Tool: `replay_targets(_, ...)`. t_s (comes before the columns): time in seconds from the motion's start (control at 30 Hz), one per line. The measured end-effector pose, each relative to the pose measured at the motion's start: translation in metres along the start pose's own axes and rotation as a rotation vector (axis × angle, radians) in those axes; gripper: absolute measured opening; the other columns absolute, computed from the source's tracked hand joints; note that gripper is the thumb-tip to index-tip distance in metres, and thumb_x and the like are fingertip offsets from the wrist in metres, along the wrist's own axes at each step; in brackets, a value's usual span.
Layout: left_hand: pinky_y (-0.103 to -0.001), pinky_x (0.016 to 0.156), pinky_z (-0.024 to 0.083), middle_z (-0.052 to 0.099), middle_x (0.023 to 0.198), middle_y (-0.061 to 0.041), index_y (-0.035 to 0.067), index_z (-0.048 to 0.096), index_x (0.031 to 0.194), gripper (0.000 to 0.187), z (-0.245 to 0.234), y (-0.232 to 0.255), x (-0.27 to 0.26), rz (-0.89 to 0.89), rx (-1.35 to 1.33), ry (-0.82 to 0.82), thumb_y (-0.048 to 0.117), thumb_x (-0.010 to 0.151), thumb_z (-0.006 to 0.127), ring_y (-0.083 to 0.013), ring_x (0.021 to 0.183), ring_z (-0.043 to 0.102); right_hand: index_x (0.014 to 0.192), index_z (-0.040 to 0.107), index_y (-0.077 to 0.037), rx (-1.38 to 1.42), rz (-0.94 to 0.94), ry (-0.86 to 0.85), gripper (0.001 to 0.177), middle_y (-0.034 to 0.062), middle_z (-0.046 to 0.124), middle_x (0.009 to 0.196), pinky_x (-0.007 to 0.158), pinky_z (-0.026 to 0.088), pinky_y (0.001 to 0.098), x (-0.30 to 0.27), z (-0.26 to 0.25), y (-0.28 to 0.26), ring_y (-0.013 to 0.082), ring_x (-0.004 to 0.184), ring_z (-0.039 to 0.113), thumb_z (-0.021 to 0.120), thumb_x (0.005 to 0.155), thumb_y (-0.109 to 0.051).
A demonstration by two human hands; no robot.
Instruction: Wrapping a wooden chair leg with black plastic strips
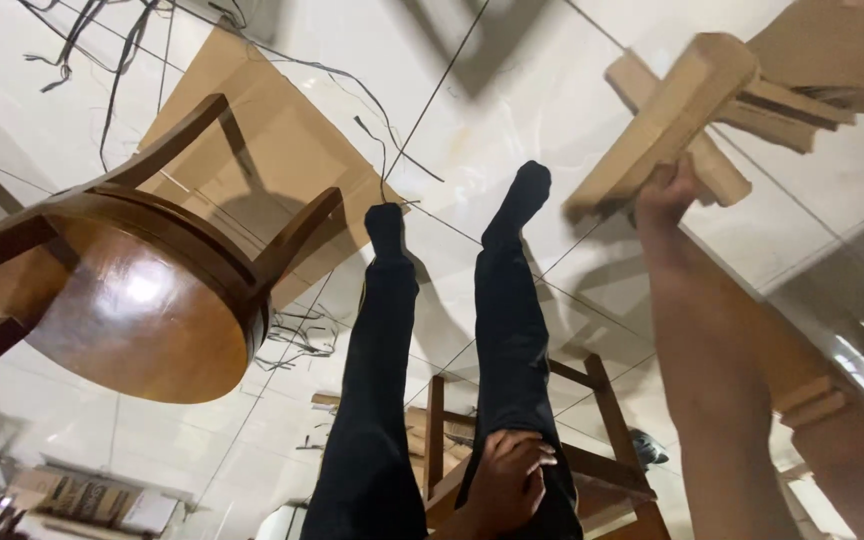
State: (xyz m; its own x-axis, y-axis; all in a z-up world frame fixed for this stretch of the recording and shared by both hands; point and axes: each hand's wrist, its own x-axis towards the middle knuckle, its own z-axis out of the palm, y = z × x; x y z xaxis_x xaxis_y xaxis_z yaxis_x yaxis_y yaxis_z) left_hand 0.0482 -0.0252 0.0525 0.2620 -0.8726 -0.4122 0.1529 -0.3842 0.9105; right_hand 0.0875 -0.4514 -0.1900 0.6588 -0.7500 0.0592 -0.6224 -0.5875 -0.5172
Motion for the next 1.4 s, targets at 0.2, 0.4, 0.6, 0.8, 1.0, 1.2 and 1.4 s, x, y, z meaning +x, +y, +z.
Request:
replay_targets(0.2, -0.048, 0.093, 0.040, 0.070, 0.101, -0.016, 0.004, 0.072, 0.109, 0.078, -0.042, -0.007, -0.005, -0.056, -0.093, 0.048, 0.056, 0.107, 0.013, -0.0318, 0.093, 0.062, 0.119, 0.059, 0.002, 0.261, 0.430, -0.104, 0.036, 0.0109, 0.064, 0.084, 0.066, 0.054, 0.0348, -0.055, 0.013, -0.077, 0.0224, 0.070, 0.060, 0.042, 0.088, -0.002)
replay_targets(0.4, -0.041, 0.095, 0.051, 0.063, 0.121, -0.019, -0.001, 0.055, 0.129, 0.042, -0.138, -0.073, -0.030, -0.180, -0.020, 0.469, 0.018, 0.092, 0.062, -0.0361, 0.108, 0.064, 0.093, 0.059, -0.003, 0.141, 0.207, -0.162, 0.018, 0.0127, 0.058, 0.070, 0.059, 0.046, 0.0439, -0.147, 0.066, -0.211, 0.0314, 0.060, 0.054, 0.058, 0.099, -0.020)
replay_targets(0.6, -0.063, 0.109, 0.044, 0.047, 0.143, -0.028, 0.001, 0.032, 0.153, 0.089, -0.219, -0.118, -0.077, -0.482, -0.115, 0.499, 0.044, 0.088, 0.076, -0.0497, 0.133, 0.051, 0.099, 0.063, -0.005, 0.102, 0.463, -0.423, 0.021, 0.0282, 0.070, 0.087, 0.080, 0.052, 0.0609, -0.245, 0.099, -0.348, 0.0506, 0.096, 0.068, 0.064, 0.090, -0.024)
replay_targets(0.8, -0.053, 0.087, 0.058, 0.073, 0.111, -0.017, 0.021, 0.061, 0.126, 0.056, -0.221, -0.191, -0.137, -0.663, -0.232, 0.383, 0.051, 0.081, 0.075, -0.0402, 0.110, 0.070, 0.124, 0.063, -0.009, 0.258, 0.529, -0.500, 0.035, 0.0238, 0.073, 0.110, 0.090, 0.056, 0.0551, -0.315, 0.083, -0.406, 0.0441, 0.107, 0.069, 0.063, 0.091, -0.019)
replay_targets(1.0, -0.050, 0.098, 0.056, 0.071, 0.123, -0.021, 0.008, 0.065, 0.138, 0.085, -0.233, -0.185, -0.200, -0.736, -0.492, 0.237, 0.067, 0.076, 0.073, -0.0334, 0.118, 0.068, 0.159, 0.034, -0.019, 0.183, 0.590, -0.553, 0.068, 0.0295, 0.065, 0.128, 0.113, 0.046, 0.0552, -0.374, 0.035, -0.468, 0.0450, 0.124, 0.062, 0.052, 0.093, -0.012)
replay_targets(1.2, -0.050, 0.084, 0.056, 0.071, 0.108, -0.025, -0.002, 0.069, 0.126, 0.082, -0.207, -0.213, -0.301, -0.833, -0.642, 0.216, 0.058, 0.070, 0.074, -0.0347, 0.102, 0.072, 0.129, 0.072, -0.025, 0.146, 0.570, -0.515, 0.048, 0.0139, 0.068, 0.134, 0.117, 0.041, 0.0482, -0.481, 0.022, -0.467, 0.0357, 0.133, 0.057, 0.051, 0.087, -0.012)
replay_targets(1.4, -0.050, 0.105, 0.052, 0.059, 0.139, -0.027, -0.002, 0.035, 0.154, 0.092, -0.270, -0.185, -0.401, -0.895, -1.051, 0.113, 0.051, 0.084, 0.065, -0.0362, 0.125, 0.063, 0.120, 0.080, -0.023, 0.365, 0.753, -0.567, 0.045, 0.0081, 0.075, 0.120, 0.105, 0.047, 0.0399, -0.611, 0.089, -0.440, 0.0218, 0.113, 0.067, 0.061, 0.082, -0.009)
